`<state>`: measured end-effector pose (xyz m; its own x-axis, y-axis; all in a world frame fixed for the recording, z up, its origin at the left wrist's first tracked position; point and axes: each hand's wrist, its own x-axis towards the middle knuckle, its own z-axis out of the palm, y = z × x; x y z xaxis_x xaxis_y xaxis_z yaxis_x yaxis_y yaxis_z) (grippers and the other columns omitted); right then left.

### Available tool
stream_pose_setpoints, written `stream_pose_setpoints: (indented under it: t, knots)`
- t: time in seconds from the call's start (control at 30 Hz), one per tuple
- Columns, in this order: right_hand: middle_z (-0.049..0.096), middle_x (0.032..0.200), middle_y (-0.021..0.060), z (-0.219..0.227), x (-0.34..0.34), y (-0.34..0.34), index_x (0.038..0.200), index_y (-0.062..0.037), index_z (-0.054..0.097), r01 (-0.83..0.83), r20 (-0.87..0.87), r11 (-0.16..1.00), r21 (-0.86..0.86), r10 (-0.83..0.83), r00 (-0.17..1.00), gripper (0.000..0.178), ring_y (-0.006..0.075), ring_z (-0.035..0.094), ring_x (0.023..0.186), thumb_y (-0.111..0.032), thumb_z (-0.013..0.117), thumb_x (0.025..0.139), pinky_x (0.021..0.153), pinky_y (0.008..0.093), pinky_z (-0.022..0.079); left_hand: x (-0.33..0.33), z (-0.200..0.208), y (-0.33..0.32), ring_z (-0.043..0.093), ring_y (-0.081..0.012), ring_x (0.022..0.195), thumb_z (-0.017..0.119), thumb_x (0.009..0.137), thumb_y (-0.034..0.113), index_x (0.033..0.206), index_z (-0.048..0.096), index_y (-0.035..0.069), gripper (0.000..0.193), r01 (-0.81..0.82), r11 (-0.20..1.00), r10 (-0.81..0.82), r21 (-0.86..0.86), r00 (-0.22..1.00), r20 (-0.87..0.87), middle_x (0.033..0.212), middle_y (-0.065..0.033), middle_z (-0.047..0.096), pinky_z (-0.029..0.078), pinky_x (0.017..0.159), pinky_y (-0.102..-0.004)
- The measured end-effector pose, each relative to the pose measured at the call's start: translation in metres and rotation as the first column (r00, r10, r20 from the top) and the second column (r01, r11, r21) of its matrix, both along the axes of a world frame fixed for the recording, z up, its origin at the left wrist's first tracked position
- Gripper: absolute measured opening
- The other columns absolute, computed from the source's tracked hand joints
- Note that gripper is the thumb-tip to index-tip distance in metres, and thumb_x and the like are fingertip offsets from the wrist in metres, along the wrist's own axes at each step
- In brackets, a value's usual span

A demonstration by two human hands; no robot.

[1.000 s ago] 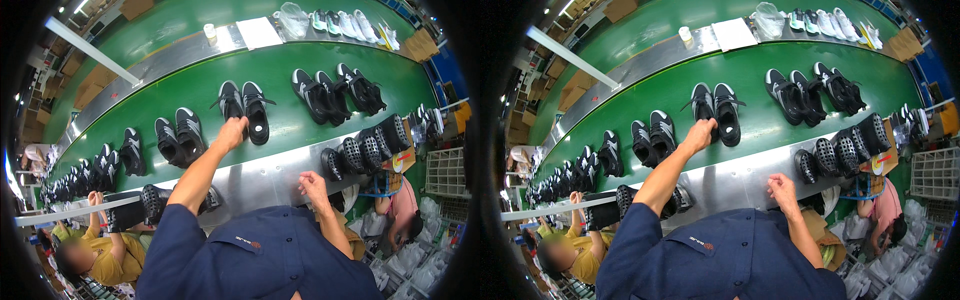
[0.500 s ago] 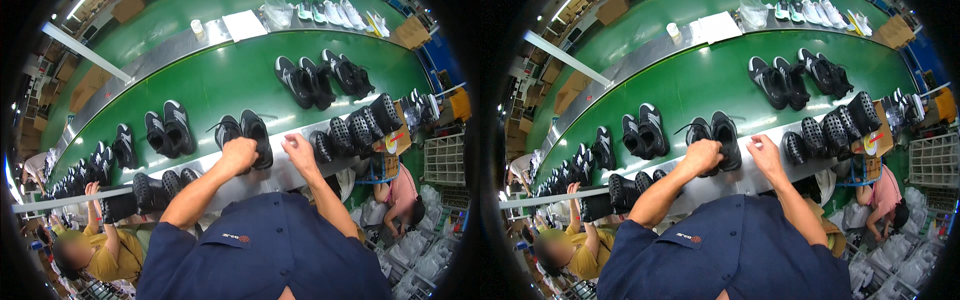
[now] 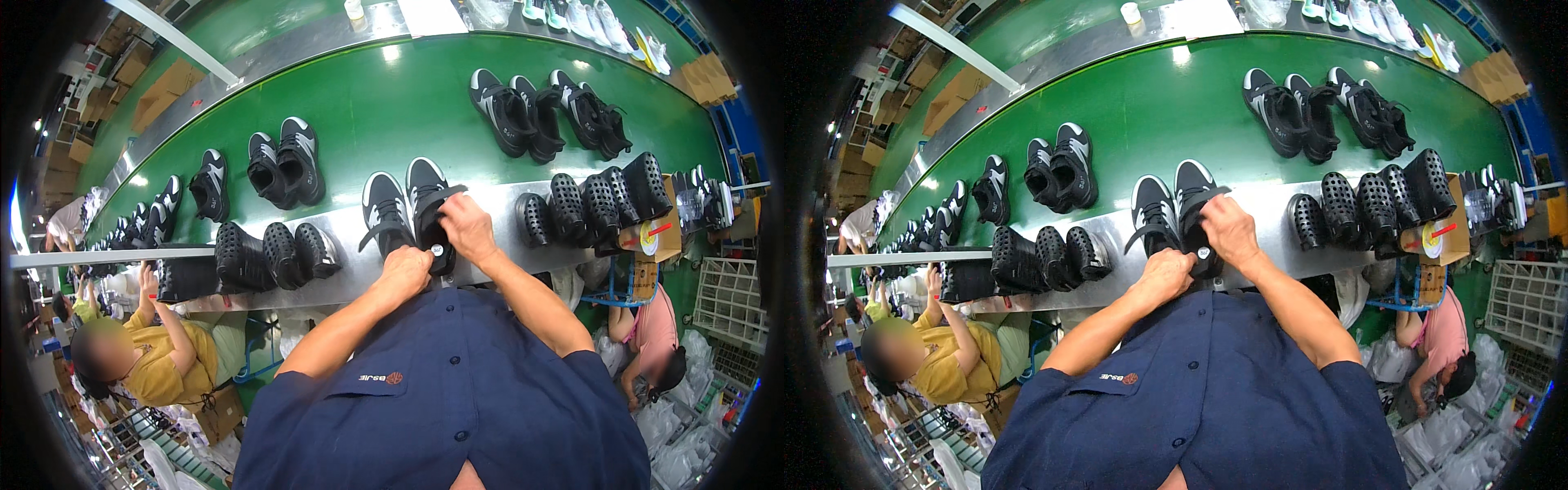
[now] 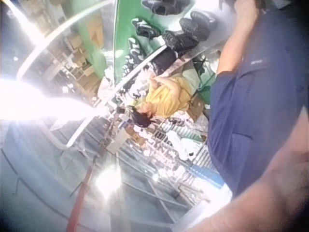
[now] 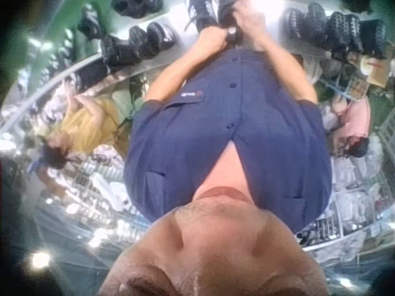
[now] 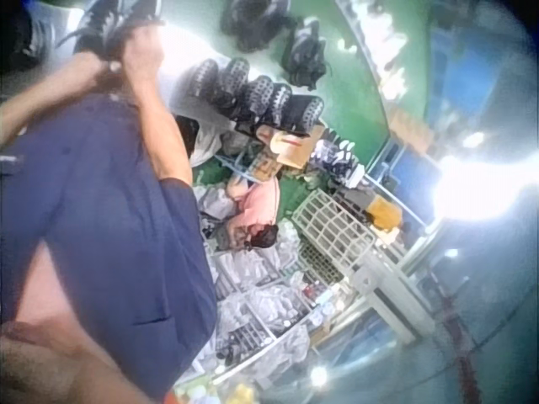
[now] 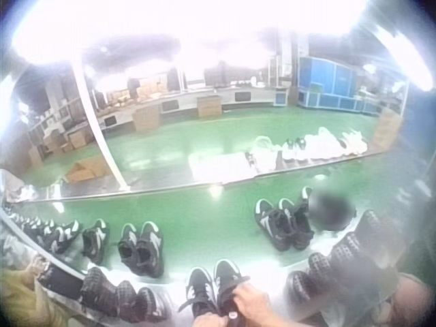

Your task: The person inserts plastic shoe inserts into sneakers and fastens the shoe straps by hand on an assembly line.

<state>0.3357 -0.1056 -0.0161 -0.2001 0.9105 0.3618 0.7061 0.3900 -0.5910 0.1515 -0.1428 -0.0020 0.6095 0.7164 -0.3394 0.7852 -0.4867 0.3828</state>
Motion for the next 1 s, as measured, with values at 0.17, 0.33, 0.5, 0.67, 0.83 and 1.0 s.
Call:
stream_pose_setpoints:
  t: [0.17, 0.33, 0.5, 0.67, 0.83, 1.0]
  knots:
    - [0.061, 0.093, 0.0109, 0.005, 0.005, 0.021, 0.099, -0.0041, 0.064, -0.086, -0.02, 0.991, -0.103, 0.085, 0.996, 0.021, 0.0331, 0.062, 0.088, -0.009, 0.07, 0.079, 0.075, 0.0394, 0.052, 0.003, 0.041, 0.011, 0.07, -0.0394, 0.085, 0.074, 0.078, 0.022, 0.099, 0.067, 0.001, 0.031, -0.049, 0.998, 0.051, -0.034, 0.996, 0.07, 0.084, -0.0238, 0.07, 0.056, 0.074, -0.049]
    - [0.062, 0.095, 0.0125, 0.003, 0.004, 0.006, 0.104, -0.0072, 0.065, -0.046, -0.107, 0.96, -0.275, 0.017, 0.994, 0.026, 0.0347, 0.062, 0.097, -0.011, 0.068, 0.079, 0.083, 0.0444, 0.051, 0.007, 0.02, 0.042, 0.062, -0.04, 0.084, 0.077, 0.079, 0.017, 0.098, 0.058, -0.001, 0.033, -0.326, 0.893, 0.204, 0.309, 0.907, 0.368, 0.088, -0.0209, 0.062, 0.051, 0.074, -0.0497]
    - [0.063, 0.097, 0.0153, 0.005, 0.021, 0.031, 0.104, -0.0056, 0.066, -0.061, -0.051, 0.969, -0.238, 0.051, 0.997, 0.023, 0.0371, 0.063, 0.094, -0.012, 0.067, 0.082, 0.082, 0.0457, 0.051, 0.019, 0.004, 0.087, 0.066, -0.0382, 0.086, 0.07, 0.081, 0.01, 0.095, 0.07, -0.001, 0.018, -0.282, 0.938, 0.154, 0.201, 0.858, 0.49, 0.088, -0.0199, 0.068, 0.053, 0.077, -0.0451]
    - [0.065, 0.1, 0.0186, 0.013, -0.003, 0.011, 0.103, -0.005, 0.067, 0.165, 0.195, 0.933, -0.321, -0.106, 0.975, 0.024, 0.0385, 0.064, 0.098, -0.019, 0.07, 0.084, 0.08, 0.0479, 0.053, 0.004, 0.026, 0.15, 0.061, -0.0141, 0.059, 0.07, 0.091, 0.014, 0.1, 0.075, 0.0, 0.018, -0.176, 0.748, 0.486, -0.64, 0.802, 0.347, 0.072, -0.006, 0.069, 0.051, 0.054, -0.0312]
    - [0.071, 0.1, 0.0212, 0.032, 0.011, 0.017, 0.105, -0.0011, 0.066, 0.074, -0.019, 0.839, -0.539, -0.1, 0.995, 0.037, 0.0379, 0.068, 0.097, -0.033, 0.071, 0.087, 0.084, 0.0471, 0.053, -0.012, 0.023, 0.177, 0.055, -0.0074, 0.054, 0.066, 0.095, 0.014, 0.099, 0.072, -0.003, 0.018, -0.156, 0.597, 0.54, -0.787, 0.804, 0.249, 0.071, -0.0014, 0.065, 0.047, 0.047, -0.0244]
    - [0.07, 0.094, 0.0213, 0.035, 0.003, 0.018, 0.102, -0.0011, 0.066, 0.083, 0.101, 0.873, -0.481, -0.039, 0.994, 0.038, 0.0387, 0.069, 0.09, -0.038, 0.065, 0.093, 0.079, 0.0484, 0.053, 0.004, 0.037, 0.169, 0.054, -0.0076, 0.051, 0.065, 0.096, 0.016, 0.094, 0.072, -0.002, 0.02, -0.196, 0.641, 0.508, -0.742, 0.833, 0.219, 0.068, -0.001, 0.063, 0.047, 0.045, -0.0246]
